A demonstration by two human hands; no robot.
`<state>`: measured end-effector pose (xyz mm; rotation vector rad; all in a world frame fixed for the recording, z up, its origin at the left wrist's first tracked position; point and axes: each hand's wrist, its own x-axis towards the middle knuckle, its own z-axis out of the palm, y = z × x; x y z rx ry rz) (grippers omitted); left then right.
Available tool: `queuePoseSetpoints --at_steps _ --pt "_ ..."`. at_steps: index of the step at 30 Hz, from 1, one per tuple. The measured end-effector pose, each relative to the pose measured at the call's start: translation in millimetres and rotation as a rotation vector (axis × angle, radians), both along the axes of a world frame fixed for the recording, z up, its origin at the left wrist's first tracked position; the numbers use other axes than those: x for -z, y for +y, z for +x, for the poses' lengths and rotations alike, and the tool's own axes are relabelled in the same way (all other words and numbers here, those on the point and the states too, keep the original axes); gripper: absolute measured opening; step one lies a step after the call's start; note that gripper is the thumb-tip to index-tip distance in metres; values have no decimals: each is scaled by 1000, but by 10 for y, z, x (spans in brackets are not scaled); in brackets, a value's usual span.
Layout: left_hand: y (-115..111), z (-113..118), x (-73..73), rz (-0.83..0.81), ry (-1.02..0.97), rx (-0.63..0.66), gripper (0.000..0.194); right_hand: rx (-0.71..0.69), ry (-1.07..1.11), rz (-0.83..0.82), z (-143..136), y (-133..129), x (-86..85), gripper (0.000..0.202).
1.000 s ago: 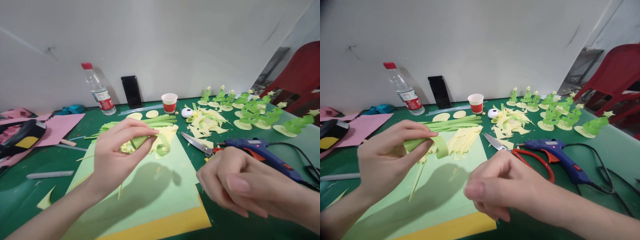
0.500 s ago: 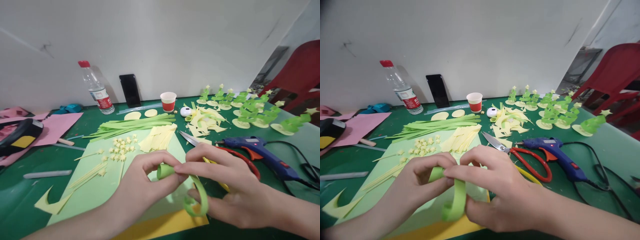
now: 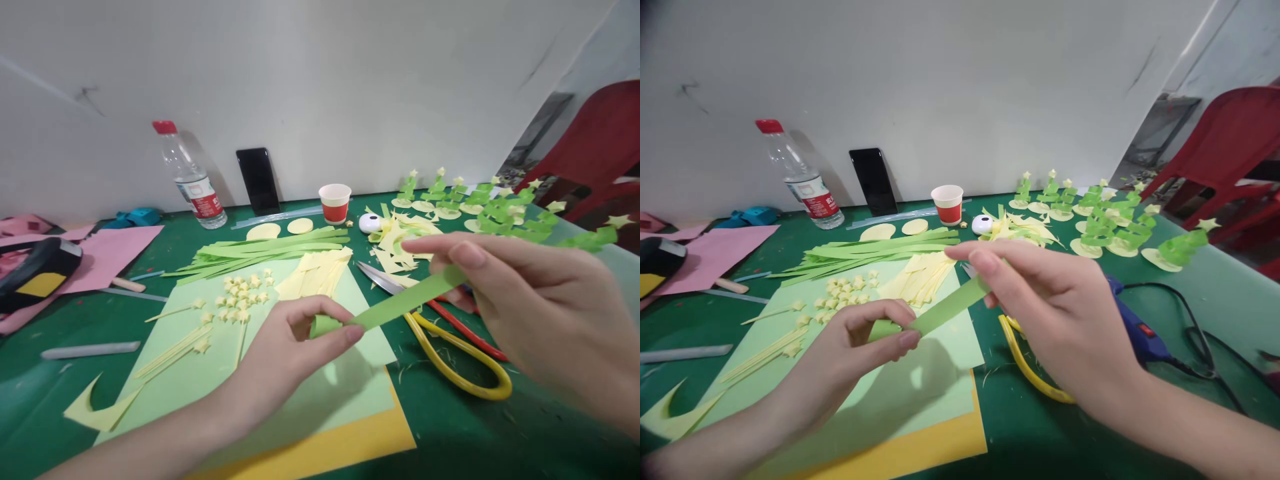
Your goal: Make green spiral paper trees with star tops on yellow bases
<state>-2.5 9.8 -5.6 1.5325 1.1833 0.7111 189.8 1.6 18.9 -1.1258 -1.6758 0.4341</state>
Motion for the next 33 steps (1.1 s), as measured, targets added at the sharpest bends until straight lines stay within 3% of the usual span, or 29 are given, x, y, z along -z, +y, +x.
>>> queuePoseSetpoints --at_steps 5,12,16,21,23,26,33 --pt "4 -12 14 -46 -36 3 15 140 9 22 86 57 -7 13" --pt "26 12 -22 -63 -79 -22 13 199 -19 101 118 115 -61 14" --pt "28 10 -41 -73 -147 -3 13 114 -13 70 157 158 -64 15" --pt "3 4 -29 -50 -144 -20 10 -269 -220 55 30 119 83 21" --pt "-2 13 -16 -46 -143 -5 10 -361 -262 57 -57 79 146 25" --pt "0 28 11 -70 -196 34 8 -378 -237 25 -141 37 198 16" --pt "15 8 55 -83 -251 128 8 -257 -157 -70 -130 42 198 16"
